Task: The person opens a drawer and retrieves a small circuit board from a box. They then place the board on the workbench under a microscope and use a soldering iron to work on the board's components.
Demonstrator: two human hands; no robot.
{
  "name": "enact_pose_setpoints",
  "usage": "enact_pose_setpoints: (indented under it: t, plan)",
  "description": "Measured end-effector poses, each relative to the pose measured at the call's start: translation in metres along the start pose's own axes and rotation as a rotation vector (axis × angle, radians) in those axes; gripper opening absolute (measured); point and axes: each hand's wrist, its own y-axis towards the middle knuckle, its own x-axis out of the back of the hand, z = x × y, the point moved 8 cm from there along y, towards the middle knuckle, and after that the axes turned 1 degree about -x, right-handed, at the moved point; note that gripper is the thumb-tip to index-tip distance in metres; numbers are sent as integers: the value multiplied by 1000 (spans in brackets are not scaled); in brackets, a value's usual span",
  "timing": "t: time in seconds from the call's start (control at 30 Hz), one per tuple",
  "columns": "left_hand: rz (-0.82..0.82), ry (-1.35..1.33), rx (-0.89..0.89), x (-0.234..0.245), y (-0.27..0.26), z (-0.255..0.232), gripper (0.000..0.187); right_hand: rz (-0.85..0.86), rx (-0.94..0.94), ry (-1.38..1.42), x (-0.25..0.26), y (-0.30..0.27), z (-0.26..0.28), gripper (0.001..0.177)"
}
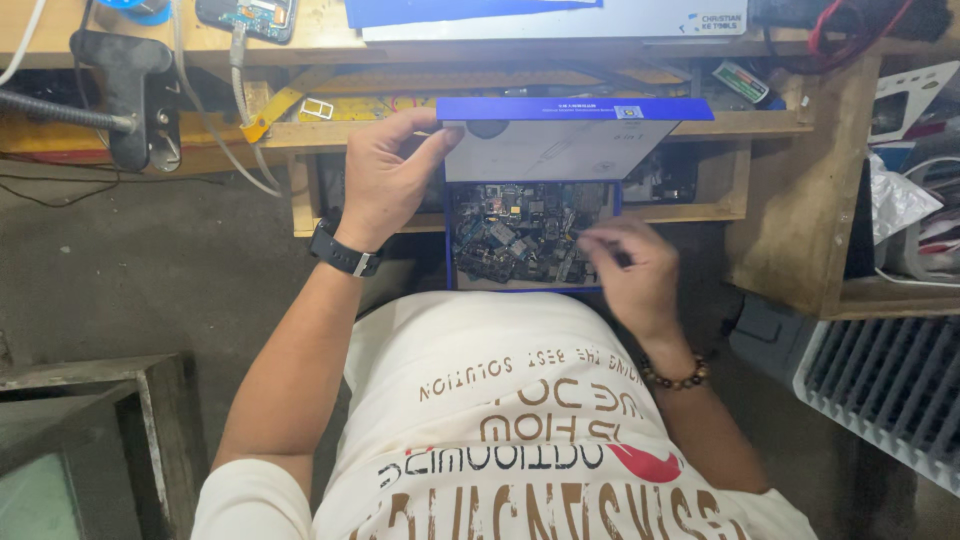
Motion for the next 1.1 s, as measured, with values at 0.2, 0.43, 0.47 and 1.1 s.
enact_pose_setpoints:
  t: [0.2, 0.43, 0.47, 1.1]
  plan:
    - [-9, -17, 69, 4, -6, 13, 23, 156, 388, -159, -42, 8, 52, 14]
    - [-6, -44, 94, 6, -7, 19, 25, 246, 421, -394, -69, 23, 57, 28]
    - [-12, -56, 103, 6, -7, 20, 25, 250, 409, -390, -70, 22, 55, 29]
    - [31, -101, 108, 4, -4, 19, 25, 127, 347, -309, -25, 8, 33, 25]
